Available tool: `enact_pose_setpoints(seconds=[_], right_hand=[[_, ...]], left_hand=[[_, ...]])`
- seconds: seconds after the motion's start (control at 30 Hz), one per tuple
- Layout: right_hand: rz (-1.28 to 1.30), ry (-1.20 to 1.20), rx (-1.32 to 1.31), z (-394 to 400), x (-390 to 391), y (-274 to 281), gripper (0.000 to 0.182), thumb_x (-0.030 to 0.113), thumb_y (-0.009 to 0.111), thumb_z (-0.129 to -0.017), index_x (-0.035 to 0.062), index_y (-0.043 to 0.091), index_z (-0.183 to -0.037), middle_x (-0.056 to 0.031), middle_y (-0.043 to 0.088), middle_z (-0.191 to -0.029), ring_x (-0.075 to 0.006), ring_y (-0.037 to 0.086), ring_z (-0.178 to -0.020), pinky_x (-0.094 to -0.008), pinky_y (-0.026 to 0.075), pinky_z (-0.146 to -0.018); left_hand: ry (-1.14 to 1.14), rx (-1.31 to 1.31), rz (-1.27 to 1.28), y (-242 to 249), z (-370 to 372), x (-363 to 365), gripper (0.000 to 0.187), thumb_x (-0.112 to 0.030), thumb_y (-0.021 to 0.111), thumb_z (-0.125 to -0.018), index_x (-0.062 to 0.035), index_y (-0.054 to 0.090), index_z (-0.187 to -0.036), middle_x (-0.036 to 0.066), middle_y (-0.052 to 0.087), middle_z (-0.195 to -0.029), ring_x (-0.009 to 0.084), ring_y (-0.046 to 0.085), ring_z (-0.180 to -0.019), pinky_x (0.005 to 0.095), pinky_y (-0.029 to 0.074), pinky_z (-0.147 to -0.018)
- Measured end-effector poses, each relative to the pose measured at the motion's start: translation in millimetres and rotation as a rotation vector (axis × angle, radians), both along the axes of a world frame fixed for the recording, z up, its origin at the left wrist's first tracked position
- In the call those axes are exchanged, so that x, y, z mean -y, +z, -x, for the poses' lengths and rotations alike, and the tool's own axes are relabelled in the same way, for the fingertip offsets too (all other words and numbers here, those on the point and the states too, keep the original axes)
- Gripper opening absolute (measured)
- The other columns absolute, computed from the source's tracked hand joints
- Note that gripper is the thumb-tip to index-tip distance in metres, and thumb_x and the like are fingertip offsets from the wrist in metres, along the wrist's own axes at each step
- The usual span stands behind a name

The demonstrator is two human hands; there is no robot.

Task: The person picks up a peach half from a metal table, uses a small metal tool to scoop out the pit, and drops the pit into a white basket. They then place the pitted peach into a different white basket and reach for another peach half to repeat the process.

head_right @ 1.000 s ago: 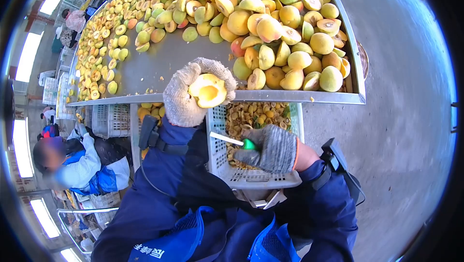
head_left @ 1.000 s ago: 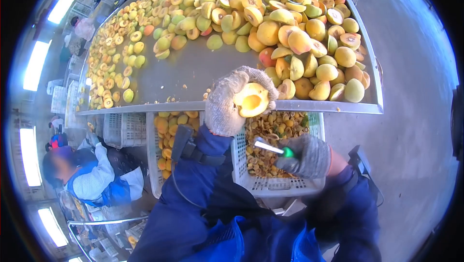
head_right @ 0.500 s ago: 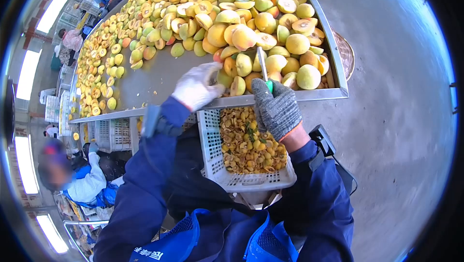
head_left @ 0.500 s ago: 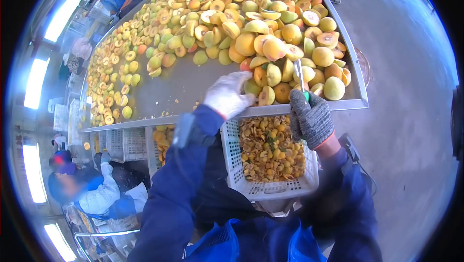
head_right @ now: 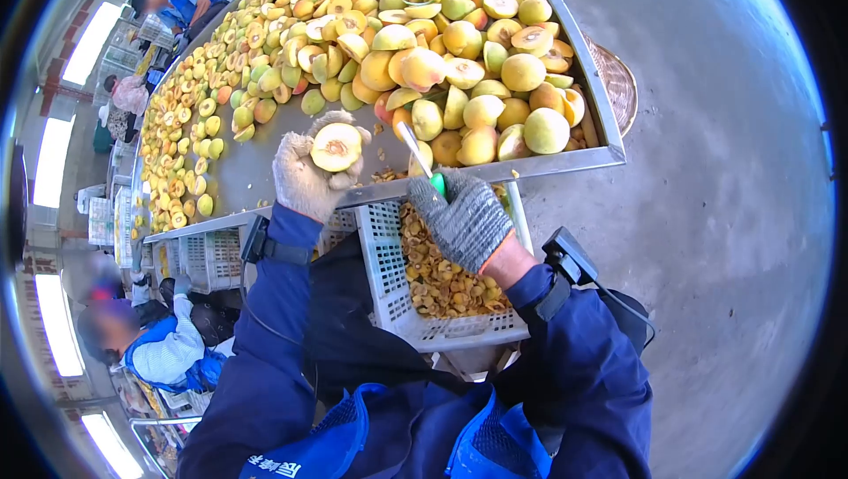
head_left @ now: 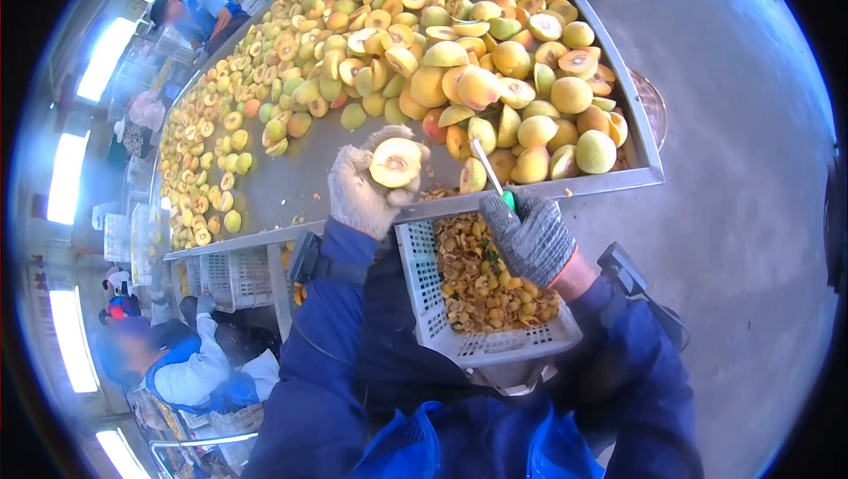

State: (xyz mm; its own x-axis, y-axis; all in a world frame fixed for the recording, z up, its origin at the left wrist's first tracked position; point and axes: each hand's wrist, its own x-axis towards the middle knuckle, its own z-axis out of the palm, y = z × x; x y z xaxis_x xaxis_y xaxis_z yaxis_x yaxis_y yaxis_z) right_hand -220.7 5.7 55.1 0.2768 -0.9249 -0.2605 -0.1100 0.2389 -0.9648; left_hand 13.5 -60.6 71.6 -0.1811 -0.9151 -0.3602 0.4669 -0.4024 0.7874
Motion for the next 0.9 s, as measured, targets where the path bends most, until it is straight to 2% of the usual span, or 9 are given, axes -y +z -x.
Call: enact_pose_setpoints(seconds=[0.03, 0.13, 0.2, 0.3, 0.4, 0.43, 0.57, 0.83, 0.9], right_hand=[[0.266, 0.163, -0.274, 0.5, 0.4, -7.4, 0.021, 0.019, 0.052, -0.1, 0.0069, 0.066, -0.11, -0.0138, 0.063, -0.081, -0.0331, 0.064, -0.075, -0.0435, 0.049, -0.065], [0.363, 0.141, -0.272, -11.4, -8.5, -11.8, 0.023, 0.024, 0.054, -0.1, 0.0068, 0.067, -0.108, -0.0162, 0.064, -0.082, -0.0353, 0.064, -0.075, -0.0445, 0.049, -0.066], [0.308, 0.063, -0.139, -19.9, -15.9, -8.0, 0.025, 0.027, 0.055, -0.099, 0.0078, 0.068, -0.106, -0.0183, 0.064, -0.082, -0.0372, 0.064, -0.076, -0.0464, 0.049, -0.065], [0.411, 0.096, -0.347, -29.8, -22.4, -8.0, 0.03, 0.034, 0.059, -0.097, 0.0054, 0.067, -0.101, -0.0199, 0.064, -0.077, -0.0399, 0.065, -0.072, -0.0493, 0.05, -0.061], [0.378, 0.028, -0.436, -40.2, -24.3, -21.4, 0.037, 0.038, 0.062, -0.094, 0.0013, 0.063, -0.094, -0.0198, 0.062, -0.069, -0.0406, 0.063, -0.064, -0.0505, 0.049, -0.057], [0.432, 0.026, -0.464, -42.2, -22.9, -25.1, 0.03, 0.025, 0.067, -0.092, -0.0037, 0.06, -0.097, -0.0202, 0.063, -0.067, -0.0412, 0.063, -0.061, -0.0479, 0.048, -0.056], [0.479, -0.017, -0.537, -51.4, -21.0, -22.8, 0.03, 0.025, 0.068, -0.091, -0.0038, 0.059, -0.094, -0.0201, 0.062, -0.066, -0.041, 0.063, -0.061, -0.0468, 0.049, -0.056], [0.497, -0.021, -0.554, -60.5, -26.0, -25.4, 0.031, 0.026, 0.068, -0.09, -0.004, 0.06, -0.094, -0.0187, 0.062, -0.065, -0.039, 0.064, -0.06, -0.0465, 0.05, -0.055], [0.489, -0.02, -0.573, -61.8, -26.3, -25.7, 0.031, 0.026, 0.068, -0.09, -0.004, 0.06, -0.094, -0.0187, 0.062, -0.066, -0.0389, 0.064, -0.06, -0.0463, 0.05, -0.055]], left_hand=[[-0.009, -0.089, 0.003, 6.7, 8.8, -6.8, 0.052, -0.048, 0.04, -0.094, -0.0029, 0.061, -0.108, 0.019, 0.066, -0.091, 0.0238, 0.058, -0.06, 0.025, 0.04, -0.043], [-0.002, -0.128, -0.008, -3.5, 20.1, -25.4, 0.051, -0.046, 0.042, -0.094, -0.0014, 0.06, -0.111, 0.021, 0.065, -0.095, 0.0245, 0.058, -0.061, 0.0248, 0.039, -0.042], [-0.004, -0.178, 0.005, -22.1, 18.8, -26.7, 0.05, -0.045, 0.043, -0.093, -0.0011, 0.06, -0.111, 0.023, 0.063, -0.101, 0.0265, 0.061, -0.07, 0.0273, 0.046, -0.05], [0.105, -0.324, 0.07, -12.9, 40.4, -29.8, 0.047, -0.037, 0.045, -0.088, 0.0013, 0.06, -0.11, 0.022, 0.064, -0.096, 0.0289, 0.064, -0.079, 0.0351, 0.055, -0.067], [0.097, -0.353, 0.075, -12.4, 37.8, -32.3, 0.052, -0.037, 0.046, -0.082, 0.0025, 0.06, -0.112, 0.024, 0.064, -0.101, 0.0326, 0.064, -0.085, 0.0401, 0.055, -0.077], [0.064, -0.353, 0.097, -14.2, 34.2, -31.7, 0.054, -0.037, 0.046, -0.08, 0.0036, 0.06, -0.113, 0.026, 0.065, -0.103, 0.0339, 0.065, -0.087, 0.0417, 0.055, -0.08], [0.092, -0.328, 0.137, -15.9, 35.3, -33.2, 0.052, -0.04, 0.046, -0.083, 0.0022, 0.061, -0.111, 0.023, 0.065, -0.103, 0.032, 0.065, -0.084, 0.0412, 0.056, -0.078], [0.239, -0.116, 0.071, -4.4, 50.7, -44.7, 0.021, -0.022, 0.042, -0.101, -0.0058, 0.056, -0.101, 0.012, 0.064, -0.093, 0.0263, 0.066, -0.08, 0.0346, 0.058, -0.066], [0.252, -0.096, 0.067, -6.0, 53.8, -44.9, 0.028, -0.031, 0.044, -0.1, -0.0059, 0.057, -0.101, 0.013, 0.065, -0.093, 0.0281, 0.066, -0.078, 0.0374, 0.058, -0.062]])
